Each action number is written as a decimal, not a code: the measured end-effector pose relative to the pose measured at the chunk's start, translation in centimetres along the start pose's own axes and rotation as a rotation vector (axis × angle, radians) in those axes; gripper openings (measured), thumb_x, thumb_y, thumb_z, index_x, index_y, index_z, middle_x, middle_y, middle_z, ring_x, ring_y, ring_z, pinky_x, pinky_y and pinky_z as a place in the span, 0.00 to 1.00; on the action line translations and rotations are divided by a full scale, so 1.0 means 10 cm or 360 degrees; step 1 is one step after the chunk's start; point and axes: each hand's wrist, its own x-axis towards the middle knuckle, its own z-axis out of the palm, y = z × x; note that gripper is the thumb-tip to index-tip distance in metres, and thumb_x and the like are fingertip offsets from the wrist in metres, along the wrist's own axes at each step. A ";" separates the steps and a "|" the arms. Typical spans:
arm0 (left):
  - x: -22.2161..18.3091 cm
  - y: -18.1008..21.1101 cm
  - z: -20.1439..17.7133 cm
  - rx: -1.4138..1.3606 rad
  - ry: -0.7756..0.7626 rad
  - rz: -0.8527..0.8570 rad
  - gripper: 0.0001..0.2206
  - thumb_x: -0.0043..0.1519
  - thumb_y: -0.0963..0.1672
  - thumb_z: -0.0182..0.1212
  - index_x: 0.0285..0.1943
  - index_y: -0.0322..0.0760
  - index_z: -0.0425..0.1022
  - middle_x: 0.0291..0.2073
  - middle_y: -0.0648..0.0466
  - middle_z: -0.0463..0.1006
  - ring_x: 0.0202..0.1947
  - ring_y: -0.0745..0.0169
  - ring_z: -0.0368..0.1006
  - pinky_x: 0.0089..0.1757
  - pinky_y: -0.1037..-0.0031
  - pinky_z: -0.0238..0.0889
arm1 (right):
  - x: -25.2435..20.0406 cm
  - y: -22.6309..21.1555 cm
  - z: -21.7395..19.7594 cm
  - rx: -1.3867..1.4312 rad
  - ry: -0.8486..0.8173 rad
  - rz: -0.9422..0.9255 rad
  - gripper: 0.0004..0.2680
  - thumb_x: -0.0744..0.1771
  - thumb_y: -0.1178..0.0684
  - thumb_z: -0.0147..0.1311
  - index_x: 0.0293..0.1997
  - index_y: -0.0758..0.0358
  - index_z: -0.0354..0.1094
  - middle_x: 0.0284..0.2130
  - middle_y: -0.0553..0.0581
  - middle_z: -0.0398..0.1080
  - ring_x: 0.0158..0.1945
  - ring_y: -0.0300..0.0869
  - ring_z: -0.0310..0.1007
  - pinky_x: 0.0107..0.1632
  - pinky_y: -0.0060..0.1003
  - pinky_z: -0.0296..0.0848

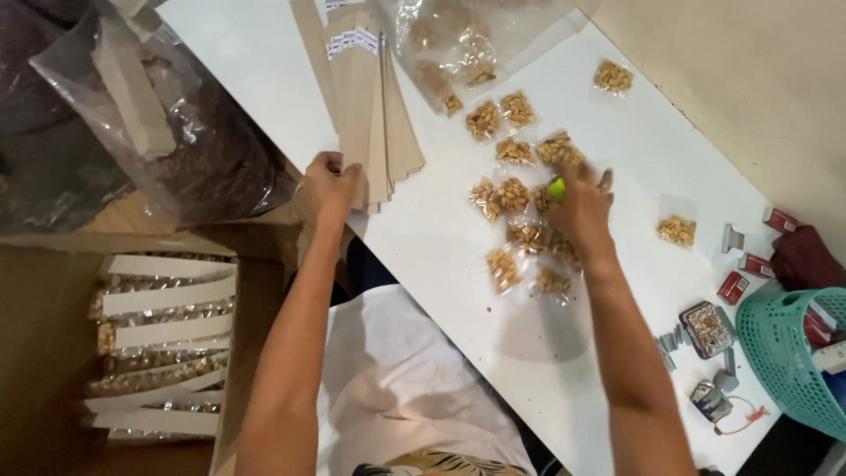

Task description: Stapling small plastic bags containing nuts onto cardboard strips for retail display.

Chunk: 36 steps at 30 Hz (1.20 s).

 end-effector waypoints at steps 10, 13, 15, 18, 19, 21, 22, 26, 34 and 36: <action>-0.96 0.47 -0.35 -0.1179 -0.0500 -0.0191 0.19 0.65 0.46 0.51 0.64 0.37 0.73 0.56 0.42 0.78 0.59 0.48 0.71 0.58 0.56 0.63 | -0.08 -0.66 0.49 0.0216 0.0590 -0.0401 0.16 0.60 0.45 0.68 0.49 0.55 0.73 0.46 0.59 0.67 0.47 0.58 0.75 0.49 0.51 0.76; -0.98 0.08 0.05 -0.1438 -0.0626 -0.0188 0.17 0.65 0.43 0.56 0.63 0.36 0.72 0.46 0.51 0.75 0.47 0.59 0.72 0.49 0.69 0.68 | -0.10 -0.51 0.75 0.0276 0.0732 -0.0543 0.14 0.60 0.49 0.68 0.47 0.58 0.75 0.43 0.59 0.70 0.46 0.56 0.75 0.50 0.49 0.75; -0.88 -0.15 0.29 -0.1529 -0.0597 -0.0160 0.14 0.63 0.41 0.64 0.57 0.35 0.75 0.34 0.58 0.74 0.34 0.67 0.75 0.37 0.81 0.75 | -0.21 -0.48 0.70 0.0382 0.0892 -0.0700 0.12 0.60 0.54 0.68 0.47 0.60 0.76 0.41 0.61 0.73 0.44 0.56 0.76 0.48 0.48 0.75; -1.02 -0.05 0.28 -0.1485 -0.0495 -0.0262 0.15 0.58 0.45 0.76 0.49 0.31 0.82 0.34 0.47 0.81 0.32 0.61 0.79 0.35 0.72 0.78 | -0.80 -0.54 0.26 0.1005 0.0629 -0.0750 0.08 0.65 0.54 0.64 0.46 0.58 0.75 0.36 0.64 0.74 0.42 0.60 0.75 0.47 0.49 0.72; -1.09 0.05 0.23 -0.1479 -0.0521 -0.0248 0.14 0.57 0.45 0.77 0.48 0.33 0.84 0.34 0.43 0.82 0.32 0.59 0.80 0.34 0.71 0.79 | -1.05 -0.62 0.07 0.1275 0.0430 -0.0729 0.08 0.64 0.53 0.65 0.45 0.59 0.75 0.34 0.59 0.74 0.39 0.49 0.74 0.45 0.42 0.72; -1.30 0.29 0.12 -0.1477 -0.0554 -0.0236 0.14 0.56 0.46 0.78 0.47 0.35 0.85 0.34 0.39 0.83 0.32 0.56 0.81 0.33 0.69 0.80 | -1.35 -0.69 -0.11 0.1531 0.0225 -0.0697 0.08 0.63 0.53 0.66 0.43 0.60 0.75 0.32 0.55 0.74 0.36 0.39 0.72 0.43 0.34 0.72; -1.43 0.43 0.04 -0.1505 -0.0630 -0.0206 0.14 0.57 0.45 0.76 0.47 0.33 0.84 0.33 0.39 0.83 0.31 0.56 0.81 0.33 0.70 0.81 | -1.40 -0.71 -0.09 0.1584 0.0144 -0.0717 0.10 0.61 0.52 0.70 0.42 0.59 0.76 0.31 0.54 0.74 0.35 0.37 0.72 0.43 0.33 0.72; -1.84 0.89 -0.31 -0.1481 -0.0875 -0.0106 0.15 0.59 0.46 0.73 0.50 0.31 0.83 0.30 0.38 0.83 0.28 0.58 0.81 0.32 0.71 0.81 | -1.39 -0.69 -0.03 0.1732 0.0077 -0.0846 0.11 0.60 0.55 0.73 0.37 0.64 0.73 0.35 0.61 0.77 0.37 0.39 0.73 0.44 0.35 0.73; -2.04 1.01 -0.53 -0.1322 -0.0939 0.0129 0.17 0.57 0.45 0.74 0.50 0.29 0.82 0.30 0.39 0.84 0.28 0.62 0.80 0.33 0.74 0.80 | -1.47 -0.61 0.02 0.2015 0.0065 -0.0702 0.13 0.58 0.61 0.73 0.38 0.66 0.71 0.28 0.53 0.73 0.31 0.35 0.75 0.36 0.30 0.76; -2.07 0.94 -0.46 -0.1282 -0.0959 0.0175 0.21 0.52 0.44 0.77 0.51 0.26 0.81 0.32 0.40 0.84 0.29 0.61 0.80 0.34 0.73 0.80 | -1.47 -0.58 0.01 0.2030 0.0068 -0.0678 0.14 0.57 0.61 0.74 0.39 0.64 0.71 0.29 0.51 0.73 0.32 0.34 0.75 0.37 0.29 0.76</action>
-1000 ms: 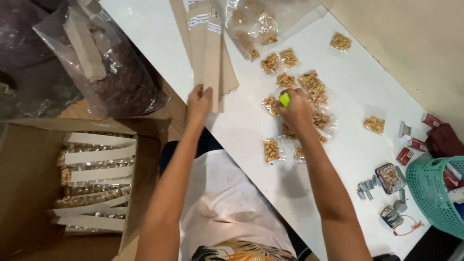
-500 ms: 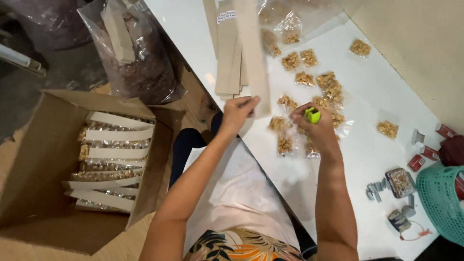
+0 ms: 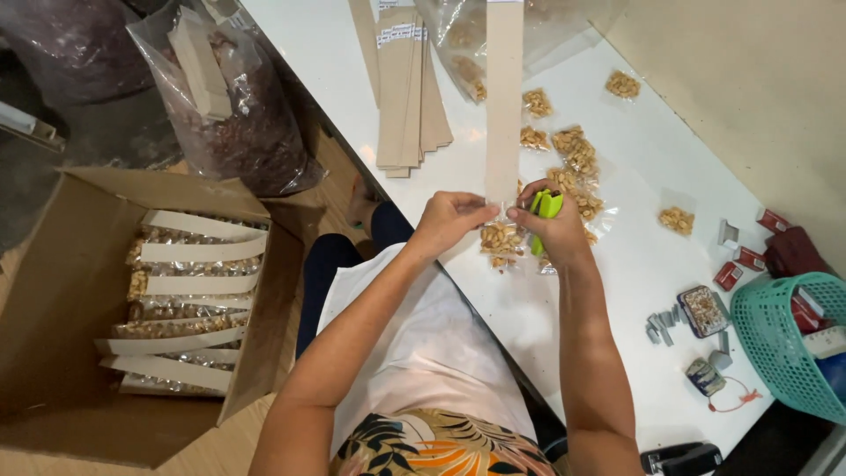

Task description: Stapling small plastic bags containing nuts onto cardboard strips for retail display.

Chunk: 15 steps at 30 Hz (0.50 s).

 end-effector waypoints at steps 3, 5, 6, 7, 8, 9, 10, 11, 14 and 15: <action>0.05 -0.29 0.03 -0.0212 -0.0072 -0.0061 0.18 0.58 0.42 0.73 0.51 0.20 0.79 0.36 0.34 0.83 0.33 0.59 0.80 0.36 0.72 0.80 | 0.02 0.06 -0.05 0.0067 -0.0011 0.0019 0.15 0.58 0.62 0.74 0.42 0.64 0.69 0.28 0.51 0.73 0.32 0.33 0.75 0.35 0.28 0.76; 0.06 -0.36 0.06 -0.0145 -0.0069 -0.0038 0.16 0.58 0.42 0.72 0.51 0.23 0.80 0.35 0.36 0.83 0.33 0.62 0.81 0.36 0.77 0.79 | 0.01 0.06 -0.07 0.0157 -0.0037 0.0115 0.16 0.58 0.63 0.72 0.44 0.65 0.67 0.28 0.54 0.72 0.29 0.37 0.75 0.30 0.30 0.77; 0.02 -0.32 0.07 -0.0146 -0.0071 -0.0041 0.16 0.58 0.42 0.72 0.51 0.23 0.80 0.35 0.36 0.83 0.33 0.62 0.81 0.36 0.77 0.79 | 0.02 0.12 -0.12 0.0156 -0.0034 0.0118 0.16 0.58 0.63 0.72 0.44 0.65 0.67 0.28 0.54 0.72 0.29 0.37 0.75 0.30 0.30 0.77; -0.02 -0.27 0.07 -0.0077 -0.0068 -0.0017 0.15 0.58 0.42 0.72 0.49 0.23 0.81 0.34 0.36 0.84 0.32 0.61 0.81 0.35 0.76 0.79 | 0.03 0.18 -0.17 0.0128 -0.0061 0.0147 0.16 0.58 0.63 0.73 0.42 0.66 0.67 0.27 0.54 0.72 0.30 0.37 0.75 0.30 0.31 0.77; -0.05 -0.23 0.07 -0.0004 -0.0066 0.0007 0.14 0.58 0.42 0.71 0.48 0.24 0.82 0.34 0.36 0.84 0.31 0.61 0.82 0.34 0.76 0.79 | 0.05 0.24 -0.21 0.0105 -0.0087 0.0174 0.15 0.57 0.63 0.73 0.41 0.67 0.68 0.27 0.54 0.72 0.30 0.37 0.74 0.31 0.32 0.77; -0.05 -0.27 0.07 -0.0001 -0.0068 0.0004 0.14 0.58 0.42 0.71 0.48 0.24 0.82 0.34 0.36 0.84 0.31 0.61 0.82 0.34 0.76 0.79 | 0.06 0.23 -0.22 0.0108 -0.0084 0.0176 0.15 0.57 0.63 0.73 0.41 0.67 0.68 0.27 0.54 0.72 0.30 0.37 0.74 0.31 0.32 0.77; -0.06 -0.31 0.07 0.0016 -0.0072 -0.0011 0.13 0.58 0.41 0.71 0.48 0.23 0.81 0.34 0.34 0.83 0.31 0.58 0.82 0.33 0.74 0.79 | 0.07 0.23 -0.24 0.0064 -0.0104 0.0211 0.15 0.57 0.62 0.74 0.41 0.66 0.69 0.28 0.52 0.73 0.31 0.35 0.75 0.32 0.30 0.77; -0.07 -0.35 0.07 0.0033 -0.0075 -0.0025 0.13 0.58 0.41 0.71 0.48 0.22 0.81 0.34 0.32 0.82 0.31 0.55 0.82 0.33 0.72 0.79 | 0.07 0.23 -0.25 0.0021 -0.0124 0.0246 0.16 0.56 0.61 0.74 0.40 0.66 0.71 0.29 0.51 0.74 0.32 0.33 0.76 0.34 0.29 0.78; -0.06 -0.44 0.05 0.0180 -0.0050 -0.0012 0.12 0.56 0.41 0.72 0.45 0.27 0.83 0.32 0.36 0.83 0.31 0.54 0.82 0.31 0.72 0.77 | 0.03 0.25 -0.27 0.0089 -0.0140 0.0241 0.17 0.56 0.62 0.74 0.43 0.67 0.69 0.30 0.56 0.76 0.33 0.37 0.78 0.38 0.32 0.78; -0.05 -0.45 0.07 0.0179 -0.0050 -0.0017 0.12 0.56 0.41 0.72 0.45 0.27 0.83 0.32 0.36 0.83 0.31 0.54 0.82 0.31 0.72 0.77 | 0.02 0.27 -0.26 0.0089 -0.0139 0.0246 0.17 0.56 0.62 0.74 0.43 0.67 0.69 0.30 0.56 0.76 0.33 0.37 0.78 0.38 0.32 0.78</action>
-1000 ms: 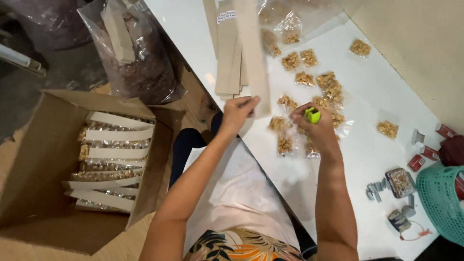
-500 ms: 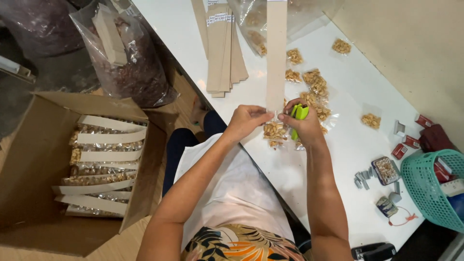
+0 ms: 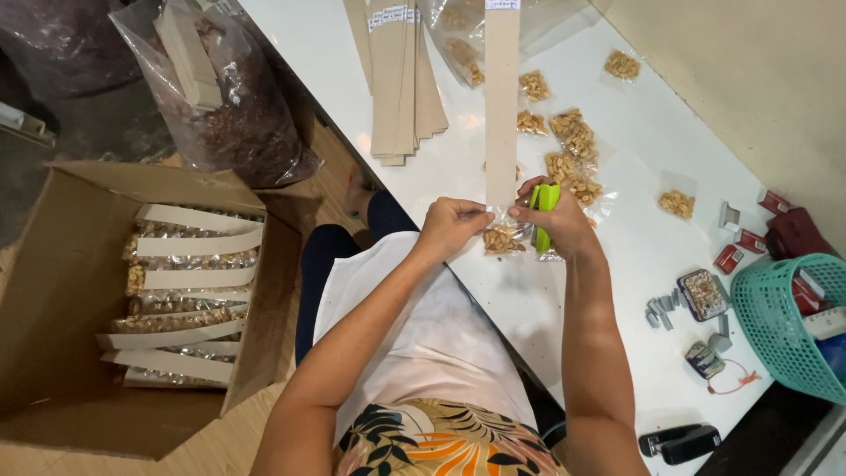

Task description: Stapling small plastic bags containing nuts onto cardboard strips for retail display.

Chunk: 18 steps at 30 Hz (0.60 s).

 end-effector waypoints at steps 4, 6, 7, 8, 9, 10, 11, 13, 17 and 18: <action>-0.02 0.00 0.00 0.0064 0.0035 0.0009 0.11 0.56 0.42 0.71 0.45 0.31 0.84 0.30 0.40 0.84 0.29 0.59 0.82 0.33 0.74 0.78 | 0.01 0.05 -0.04 -0.0044 0.0023 0.0040 0.17 0.56 0.60 0.75 0.44 0.68 0.70 0.29 0.56 0.75 0.32 0.39 0.77 0.38 0.33 0.77; -0.03 0.06 -0.03 0.0120 0.0045 0.0014 0.11 0.57 0.43 0.71 0.45 0.32 0.84 0.30 0.42 0.84 0.29 0.59 0.83 0.33 0.74 0.78 | 0.06 0.02 -0.04 -0.0095 0.0039 0.0068 0.17 0.57 0.58 0.75 0.44 0.68 0.71 0.28 0.56 0.74 0.30 0.40 0.76 0.37 0.34 0.77; -0.03 0.10 -0.03 0.0298 0.0050 0.0105 0.10 0.56 0.44 0.71 0.44 0.35 0.85 0.30 0.43 0.84 0.31 0.56 0.83 0.33 0.72 0.77 | 0.10 0.00 -0.02 0.0065 0.0302 0.0047 0.11 0.61 0.56 0.69 0.40 0.65 0.69 0.27 0.53 0.72 0.28 0.37 0.74 0.35 0.31 0.75; -0.03 0.13 -0.02 0.0475 0.0054 0.0196 0.09 0.56 0.45 0.72 0.43 0.38 0.86 0.30 0.44 0.85 0.33 0.52 0.83 0.33 0.70 0.76 | 0.14 -0.03 0.00 0.0227 0.0563 0.0025 0.07 0.66 0.54 0.64 0.36 0.62 0.68 0.26 0.51 0.71 0.26 0.35 0.73 0.34 0.27 0.74; -0.05 0.19 0.01 0.0477 0.0049 0.0193 0.09 0.56 0.45 0.72 0.43 0.38 0.86 0.30 0.44 0.85 0.33 0.52 0.83 0.33 0.70 0.76 | 0.14 -0.14 0.10 0.0229 0.0568 0.0028 0.07 0.66 0.54 0.64 0.36 0.62 0.68 0.26 0.51 0.71 0.26 0.35 0.73 0.34 0.27 0.74; -0.08 0.24 0.04 0.0539 0.0060 0.0255 0.09 0.57 0.45 0.70 0.43 0.38 0.86 0.29 0.44 0.84 0.33 0.49 0.83 0.34 0.68 0.77 | 0.14 -0.24 0.20 0.0365 0.0804 -0.0020 0.13 0.66 0.42 0.58 0.34 0.62 0.66 0.24 0.57 0.73 0.26 0.41 0.77 0.33 0.33 0.77; -0.07 0.31 0.08 0.0602 0.0069 0.0326 0.09 0.57 0.45 0.69 0.43 0.38 0.86 0.29 0.44 0.84 0.33 0.46 0.83 0.35 0.65 0.77 | 0.16 -0.36 0.29 0.0501 0.1042 -0.0078 0.21 0.67 0.30 0.51 0.31 0.61 0.64 0.22 0.64 0.75 0.25 0.48 0.81 0.32 0.39 0.80; -0.11 0.36 0.15 0.0636 0.0070 0.0340 0.09 0.57 0.45 0.69 0.43 0.40 0.86 0.29 0.46 0.84 0.34 0.48 0.83 0.36 0.65 0.77 | 0.12 -0.32 0.33 0.0316 0.1142 -0.0040 0.22 0.65 0.28 0.56 0.38 0.62 0.65 0.29 0.62 0.74 0.32 0.47 0.80 0.38 0.40 0.78; -0.20 0.52 0.20 0.0728 0.0068 0.0345 0.09 0.58 0.47 0.66 0.43 0.44 0.86 0.29 0.50 0.85 0.34 0.51 0.84 0.37 0.66 0.78 | 0.20 -0.23 0.34 -0.0006 0.1103 -0.0160 0.21 0.67 0.27 0.52 0.34 0.57 0.67 0.27 0.52 0.69 0.30 0.37 0.71 0.36 0.30 0.70; -0.20 0.50 0.21 0.0726 0.0061 0.0345 0.09 0.58 0.47 0.66 0.43 0.44 0.86 0.29 0.50 0.85 0.34 0.51 0.84 0.37 0.66 0.78 | 0.11 -0.46 0.48 -0.0008 0.1109 -0.0159 0.21 0.67 0.27 0.52 0.34 0.57 0.67 0.27 0.52 0.69 0.30 0.37 0.71 0.36 0.30 0.70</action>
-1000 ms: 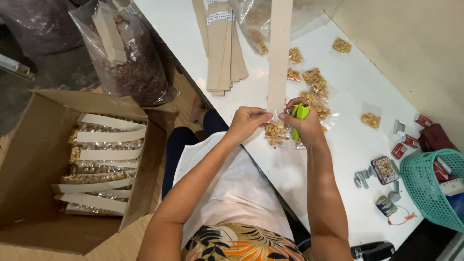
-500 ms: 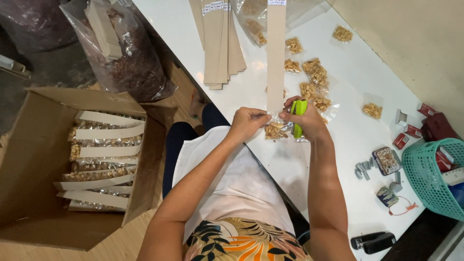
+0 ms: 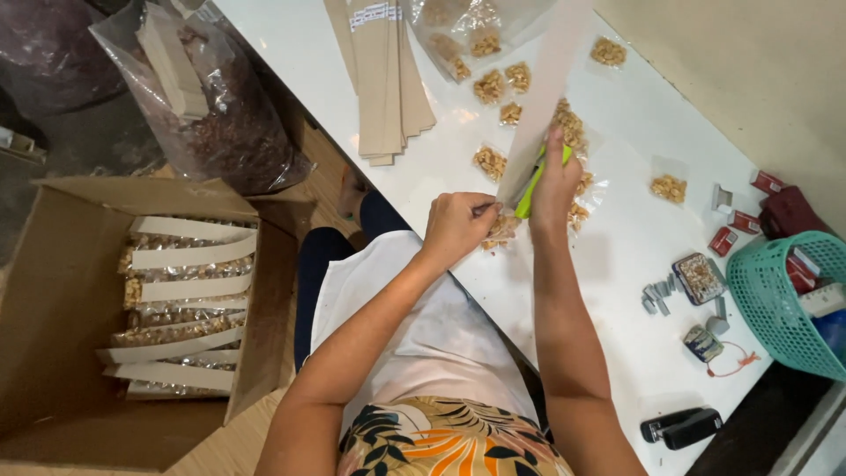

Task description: Stapling small plastic bags containing nuts onto cardboard strips for retail display.

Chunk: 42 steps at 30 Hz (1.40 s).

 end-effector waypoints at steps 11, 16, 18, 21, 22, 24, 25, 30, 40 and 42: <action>-0.02 -0.11 0.13 0.0005 0.0028 -0.0060 0.07 0.58 0.45 0.66 0.41 0.44 0.87 0.33 0.48 0.85 0.38 0.43 0.82 0.39 0.61 0.77 | 0.17 0.42 0.10 0.0132 0.0262 0.0014 0.19 0.64 0.29 0.61 0.28 0.54 0.66 0.21 0.49 0.69 0.23 0.35 0.67 0.30 0.30 0.70; 0.09 -0.97 0.25 -0.0436 0.0075 -0.0211 0.10 0.57 0.42 0.70 0.46 0.32 0.84 0.39 0.39 0.84 0.41 0.41 0.81 0.41 0.60 0.76 | 0.50 0.73 -0.51 -0.0441 -0.0073 0.0085 0.14 0.63 0.38 0.68 0.36 0.57 0.71 0.22 0.53 0.72 0.23 0.39 0.74 0.30 0.34 0.74; 0.09 -1.30 0.23 -0.0650 0.0092 -0.0370 0.12 0.58 0.41 0.72 0.49 0.29 0.83 0.40 0.36 0.83 0.39 0.48 0.82 0.37 0.65 0.77 | 0.90 1.20 -1.01 -0.0712 -0.0107 0.0119 0.14 0.62 0.43 0.71 0.42 0.57 0.74 0.25 0.53 0.73 0.25 0.41 0.76 0.31 0.35 0.74; 0.08 -1.47 0.14 -0.0799 0.0124 -0.0509 0.16 0.58 0.41 0.73 0.53 0.27 0.81 0.39 0.37 0.83 0.36 0.60 0.80 0.37 0.73 0.77 | 1.27 1.71 -1.60 -0.1815 -0.0236 0.0036 0.24 0.63 0.43 0.63 0.62 0.66 0.69 0.51 0.65 0.64 0.52 0.61 0.74 0.55 0.50 0.73; 0.08 -1.53 0.15 -0.0857 0.0143 -0.0543 0.15 0.58 0.41 0.72 0.53 0.28 0.81 0.39 0.39 0.83 0.36 0.62 0.79 0.36 0.74 0.77 | 1.15 1.60 -1.61 -0.1644 -0.0275 0.0030 0.18 0.61 0.43 0.65 0.50 0.62 0.72 0.38 0.61 0.69 0.41 0.56 0.76 0.46 0.46 0.72; 0.16 -1.56 0.16 -0.0921 0.0188 -0.0572 0.15 0.59 0.41 0.72 0.54 0.29 0.81 0.39 0.41 0.83 0.36 0.65 0.77 0.36 0.76 0.77 | 0.95 1.33 -1.57 -0.1475 -0.0332 0.0001 0.12 0.59 0.43 0.66 0.37 0.58 0.76 0.26 0.56 0.73 0.31 0.51 0.77 0.38 0.42 0.72; 0.13 -1.55 0.16 -0.0961 0.0189 -0.0582 0.16 0.59 0.41 0.72 0.55 0.29 0.81 0.38 0.43 0.83 0.35 0.66 0.76 0.37 0.78 0.76 | 0.77 1.22 -1.56 -0.1430 -0.0275 -0.0468 0.08 0.61 0.49 0.65 0.38 0.55 0.74 0.29 0.56 0.71 0.34 0.51 0.75 0.42 0.42 0.72; 0.19 -1.74 0.25 -0.1103 0.0220 -0.0676 0.16 0.58 0.41 0.72 0.54 0.31 0.81 0.36 0.47 0.83 0.33 0.67 0.78 0.37 0.78 0.78 | -0.01 0.97 -1.33 -0.1300 -0.0553 -0.0814 0.13 0.59 0.61 0.68 0.45 0.61 0.75 0.37 0.67 0.72 0.47 0.64 0.73 0.53 0.52 0.70; 0.13 -1.28 0.26 -0.1265 0.0146 -0.0637 0.17 0.57 0.39 0.70 0.56 0.29 0.80 0.37 0.46 0.82 0.35 0.65 0.78 0.38 0.75 0.79 | -0.17 0.31 -1.16 -0.1065 -0.0989 -0.0278 0.11 0.58 0.59 0.69 0.39 0.57 0.74 0.32 0.58 0.76 0.40 0.53 0.74 0.49 0.47 0.70; 0.10 -1.27 0.33 -0.1290 0.0090 -0.0579 0.18 0.56 0.39 0.71 0.56 0.28 0.79 0.36 0.46 0.82 0.34 0.64 0.79 0.38 0.74 0.79 | -0.23 0.08 -0.97 -0.0869 -0.1138 -0.0159 0.12 0.57 0.62 0.70 0.40 0.61 0.74 0.32 0.57 0.75 0.38 0.46 0.73 0.48 0.43 0.70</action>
